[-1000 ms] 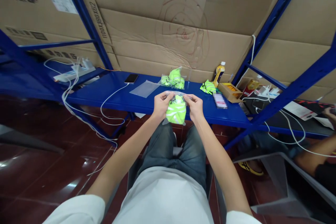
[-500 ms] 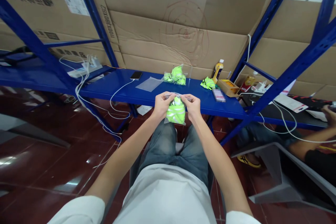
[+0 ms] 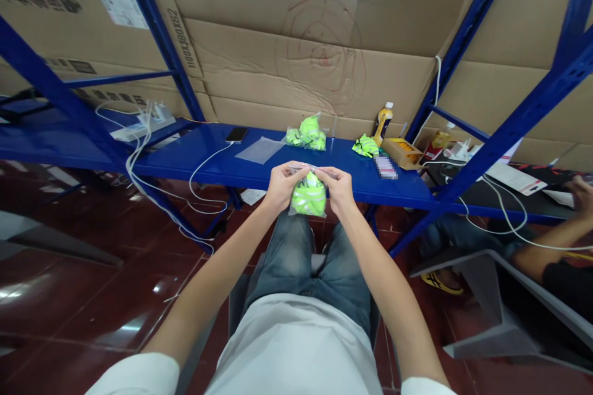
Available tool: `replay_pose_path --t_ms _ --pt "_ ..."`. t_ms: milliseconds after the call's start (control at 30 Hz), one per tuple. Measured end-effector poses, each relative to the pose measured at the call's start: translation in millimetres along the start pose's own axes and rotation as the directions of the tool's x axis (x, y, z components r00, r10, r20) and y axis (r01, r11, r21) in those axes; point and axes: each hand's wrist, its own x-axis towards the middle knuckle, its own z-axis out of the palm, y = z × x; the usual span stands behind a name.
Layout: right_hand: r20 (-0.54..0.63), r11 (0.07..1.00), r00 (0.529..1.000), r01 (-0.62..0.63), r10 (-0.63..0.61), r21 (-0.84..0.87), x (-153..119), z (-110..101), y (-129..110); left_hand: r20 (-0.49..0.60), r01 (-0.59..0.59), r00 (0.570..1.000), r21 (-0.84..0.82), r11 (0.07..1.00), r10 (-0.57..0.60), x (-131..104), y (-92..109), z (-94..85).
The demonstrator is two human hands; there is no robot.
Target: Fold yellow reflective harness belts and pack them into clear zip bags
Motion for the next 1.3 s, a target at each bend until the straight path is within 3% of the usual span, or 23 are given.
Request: replay_pose_path --t_ms 267,467,533,667,900,1067,1300 --pt "0.048 1.0 0.999 0.006 -0.006 -0.008 60.9 -10.5 4.4 0.033 -0.014 0.999 0.046 0.999 0.012 63.0 -21.3 1.4" --pt "0.016 1.0 1.0 -0.002 0.002 0.019 113.3 -12.4 10.6 0.046 0.024 0.999 0.019 1.0 -0.025 112.1 -35.9 0.8" --pt "0.005 1.0 1.0 0.011 -0.011 0.026 122.5 -11.0 11.5 0.058 -0.015 0.998 0.029 0.999 0.014 120.8 -36.8 0.8" --pt "-0.008 0.998 0.998 0.055 -0.055 0.023 126.0 -6.1 11.3 0.059 -0.113 0.993 0.101 0.988 0.107 124.3 -35.7 1.1" --pt "-0.044 0.997 0.999 0.035 -0.032 0.073 126.9 -1.1 6.9 0.006 -0.024 1.0 0.036 0.999 0.024 123.8 -37.6 -2.2" --pt "0.003 0.997 0.999 0.052 -0.052 0.05 130.2 -4.6 7.4 -0.082 -0.024 0.996 -0.044 0.999 0.02 131.9 -40.0 -10.3" --pt "-0.059 0.997 0.998 0.029 -0.024 0.078 136.1 -14.5 11.3 -0.111 -0.02 0.994 -0.037 0.999 0.015 138.0 -39.7 -17.2"
